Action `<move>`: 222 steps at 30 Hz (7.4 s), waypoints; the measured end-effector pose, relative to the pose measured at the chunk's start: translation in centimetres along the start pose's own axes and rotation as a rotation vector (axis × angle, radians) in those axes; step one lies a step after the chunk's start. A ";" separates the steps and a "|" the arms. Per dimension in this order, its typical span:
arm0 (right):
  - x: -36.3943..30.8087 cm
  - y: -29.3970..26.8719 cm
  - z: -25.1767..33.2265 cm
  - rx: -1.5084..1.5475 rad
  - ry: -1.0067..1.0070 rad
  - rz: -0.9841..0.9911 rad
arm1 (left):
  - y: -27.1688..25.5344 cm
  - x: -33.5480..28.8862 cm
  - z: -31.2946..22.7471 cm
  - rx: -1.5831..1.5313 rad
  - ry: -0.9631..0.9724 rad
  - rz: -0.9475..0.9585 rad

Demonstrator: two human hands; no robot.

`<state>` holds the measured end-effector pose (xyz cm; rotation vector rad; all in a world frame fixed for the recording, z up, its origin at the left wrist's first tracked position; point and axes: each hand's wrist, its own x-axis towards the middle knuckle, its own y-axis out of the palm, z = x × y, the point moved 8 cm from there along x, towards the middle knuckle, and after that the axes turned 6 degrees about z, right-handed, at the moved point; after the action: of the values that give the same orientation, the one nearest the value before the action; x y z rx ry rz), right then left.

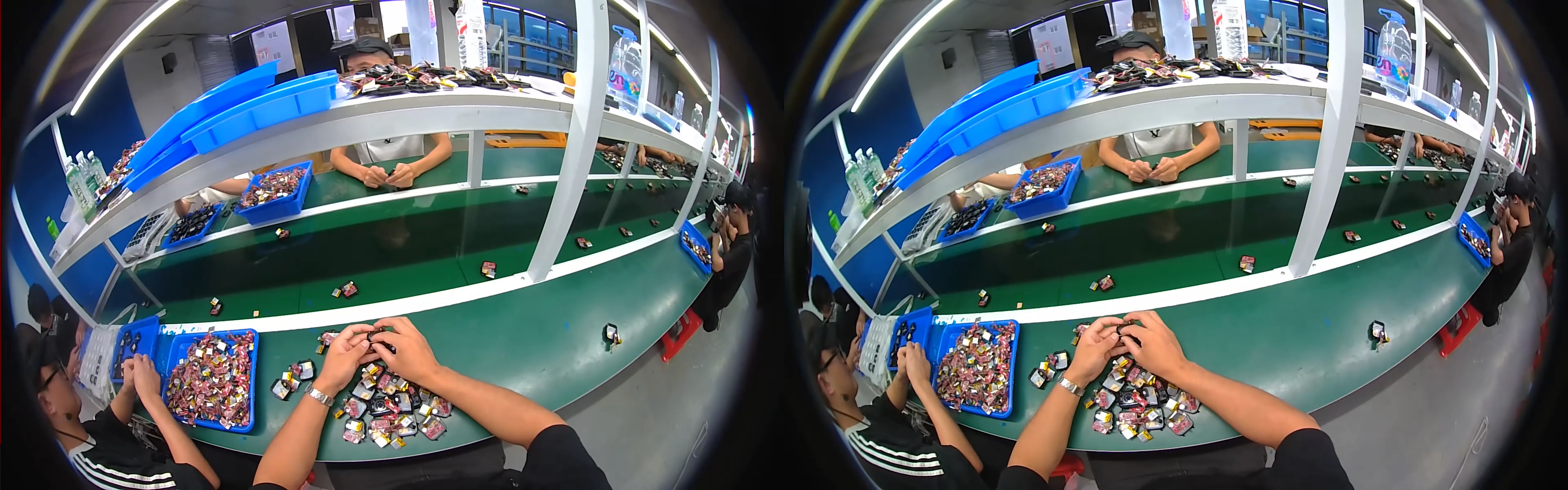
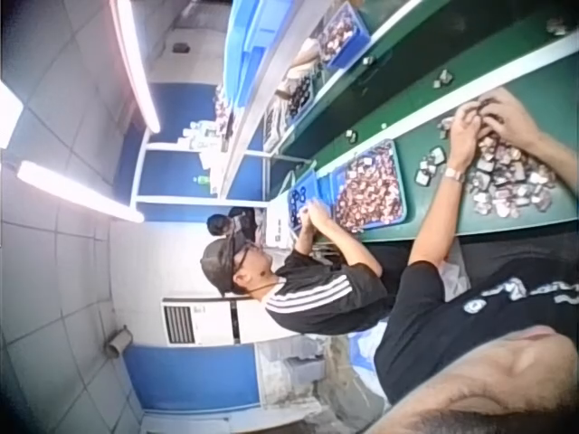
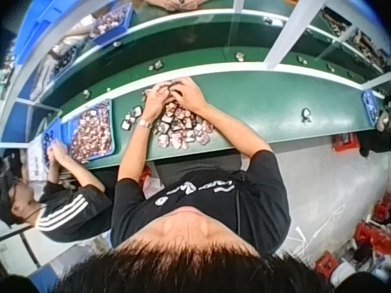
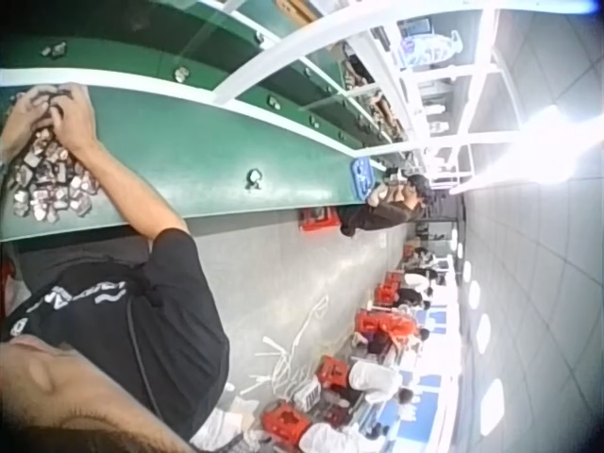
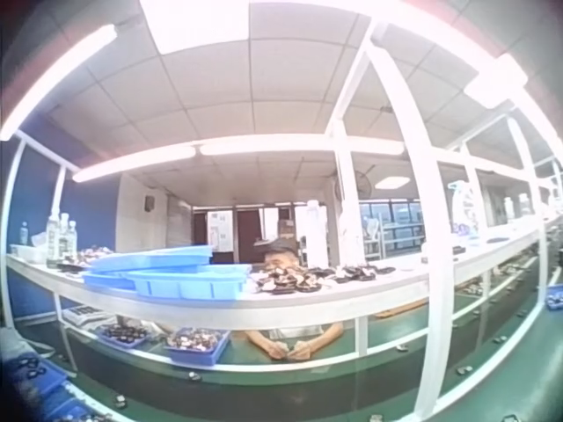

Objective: Sorting and arranging small square electronic components or packaged goods on an assembly line workbench.

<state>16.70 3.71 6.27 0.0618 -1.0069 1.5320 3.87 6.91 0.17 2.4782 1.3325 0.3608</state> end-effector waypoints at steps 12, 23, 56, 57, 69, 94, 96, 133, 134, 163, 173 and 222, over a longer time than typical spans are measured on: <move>0.6 -0.7 1.4 0.014 -0.086 -0.003 | -0.1 -0.2 -0.5 -0.017 0.043 -0.008; 0.3 -0.4 0.8 0.048 -0.041 -0.034 | 0.1 -0.2 -0.1 -0.130 0.036 0.021; 0.9 -0.2 1.4 -0.214 -0.148 -0.041 | -0.3 0.0 0.2 -0.015 0.003 -0.134; 0.9 -0.1 1.5 -0.225 -0.165 -0.033 | -0.4 0.0 0.2 -0.018 0.005 -0.138; 0.6 0.3 1.2 -0.278 -0.158 0.007 | 0.2 0.0 0.2 0.004 0.018 -0.142; -1.5 -16.6 -11.1 -0.254 0.268 -0.383 | -2.8 -0.6 -0.7 0.348 0.085 -0.192; -7.8 -23.1 -9.4 -0.585 0.210 -0.509 | -0.8 0.1 -0.6 0.384 0.079 -0.146; 5.3 -3.6 -15.1 -0.462 0.527 -0.052 | -3.3 -0.2 -1.0 0.293 0.176 -0.270; 5.3 -3.8 -14.6 -0.373 0.471 -0.095 | -3.3 -0.4 -1.0 0.303 0.174 -0.258; 1.8 0.0 2.0 -0.347 -0.317 0.092 | -0.2 -0.1 -1.0 0.017 0.008 -0.065; 1.9 -0.1 0.4 -0.155 -0.247 0.194 | 0.4 0.1 -0.5 0.050 -0.008 0.002; 1.1 0.5 -0.2 0.085 -0.028 0.107 | -0.5 -0.1 -0.5 -0.058 0.062 -0.021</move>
<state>16.10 4.72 6.49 0.0910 -0.9796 1.6755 3.28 7.16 0.39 2.4225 1.3514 0.4684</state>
